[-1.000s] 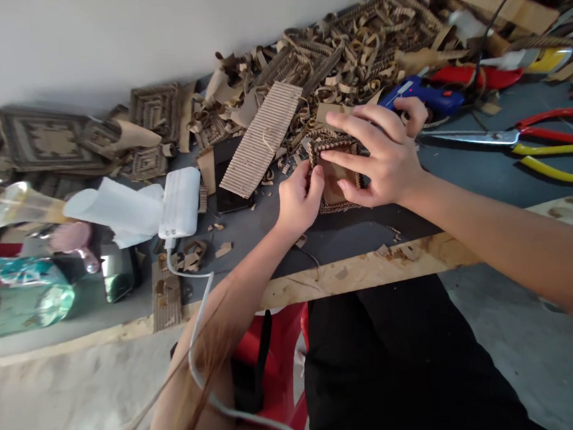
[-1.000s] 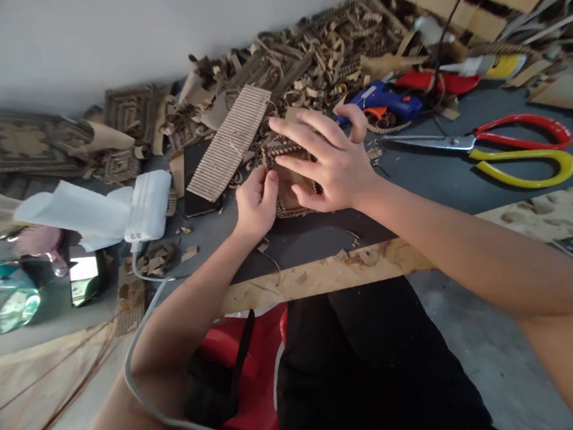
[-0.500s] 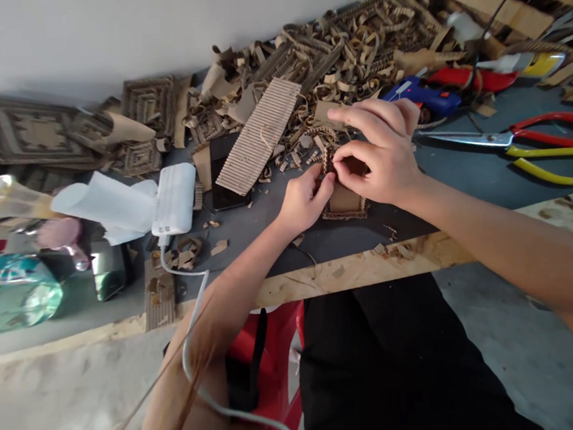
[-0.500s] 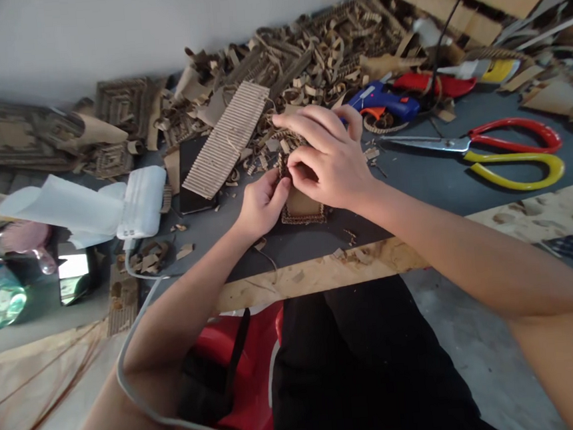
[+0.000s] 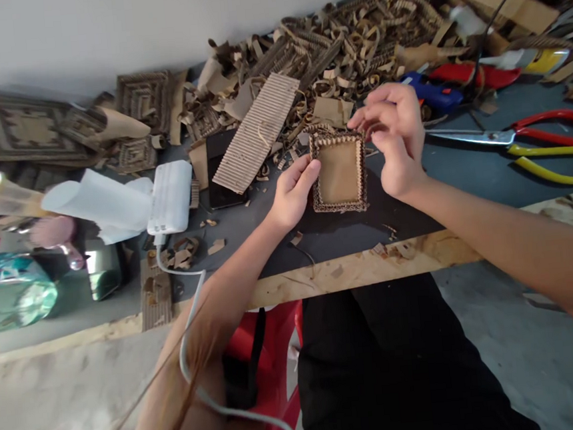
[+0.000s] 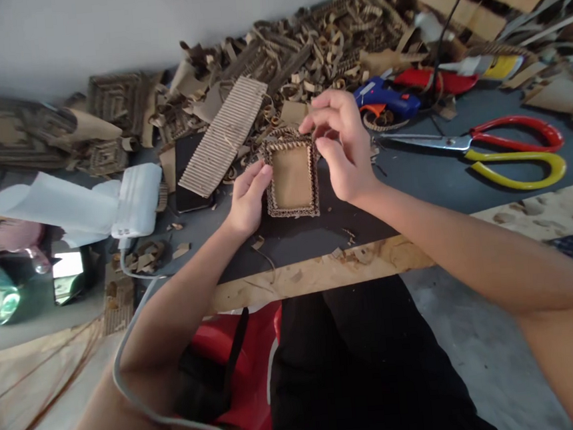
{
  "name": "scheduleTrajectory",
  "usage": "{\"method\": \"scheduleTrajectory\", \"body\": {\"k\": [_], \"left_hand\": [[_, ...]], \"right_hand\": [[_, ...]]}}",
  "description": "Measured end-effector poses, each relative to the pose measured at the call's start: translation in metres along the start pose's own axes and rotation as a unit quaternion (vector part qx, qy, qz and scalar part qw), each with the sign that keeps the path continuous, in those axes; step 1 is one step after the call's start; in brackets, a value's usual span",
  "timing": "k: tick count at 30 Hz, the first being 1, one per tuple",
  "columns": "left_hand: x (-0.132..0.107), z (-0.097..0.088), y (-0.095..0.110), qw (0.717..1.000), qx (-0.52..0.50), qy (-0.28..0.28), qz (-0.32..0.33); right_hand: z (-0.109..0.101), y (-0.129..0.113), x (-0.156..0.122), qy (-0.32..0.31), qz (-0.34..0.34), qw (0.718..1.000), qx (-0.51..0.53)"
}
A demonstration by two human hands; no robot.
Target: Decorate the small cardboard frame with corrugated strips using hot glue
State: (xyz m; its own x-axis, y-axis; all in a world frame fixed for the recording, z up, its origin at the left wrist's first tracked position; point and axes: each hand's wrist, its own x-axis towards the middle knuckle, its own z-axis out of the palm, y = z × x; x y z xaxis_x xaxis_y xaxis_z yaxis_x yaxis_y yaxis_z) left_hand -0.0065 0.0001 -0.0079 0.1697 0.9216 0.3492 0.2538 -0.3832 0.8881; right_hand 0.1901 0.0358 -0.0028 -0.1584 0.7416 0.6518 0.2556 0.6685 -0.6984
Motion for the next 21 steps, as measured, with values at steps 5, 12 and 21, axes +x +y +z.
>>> {"method": "scheduleTrajectory", "body": {"k": [5,12,21], "left_hand": [[-0.005,0.002,0.002,0.998,0.033,0.018,0.048],[-0.010,-0.005,0.007,0.996,0.063,0.029,0.057],[-0.013,0.000,0.016,0.984,0.109,0.089,0.108]], "right_hand": [[0.004,-0.001,0.000,-0.036,0.022,0.998,0.056],[-0.004,-0.017,-0.003,-0.081,0.005,0.997,0.007],[-0.003,-0.024,0.000,-0.103,0.002,0.994,0.034]]}}
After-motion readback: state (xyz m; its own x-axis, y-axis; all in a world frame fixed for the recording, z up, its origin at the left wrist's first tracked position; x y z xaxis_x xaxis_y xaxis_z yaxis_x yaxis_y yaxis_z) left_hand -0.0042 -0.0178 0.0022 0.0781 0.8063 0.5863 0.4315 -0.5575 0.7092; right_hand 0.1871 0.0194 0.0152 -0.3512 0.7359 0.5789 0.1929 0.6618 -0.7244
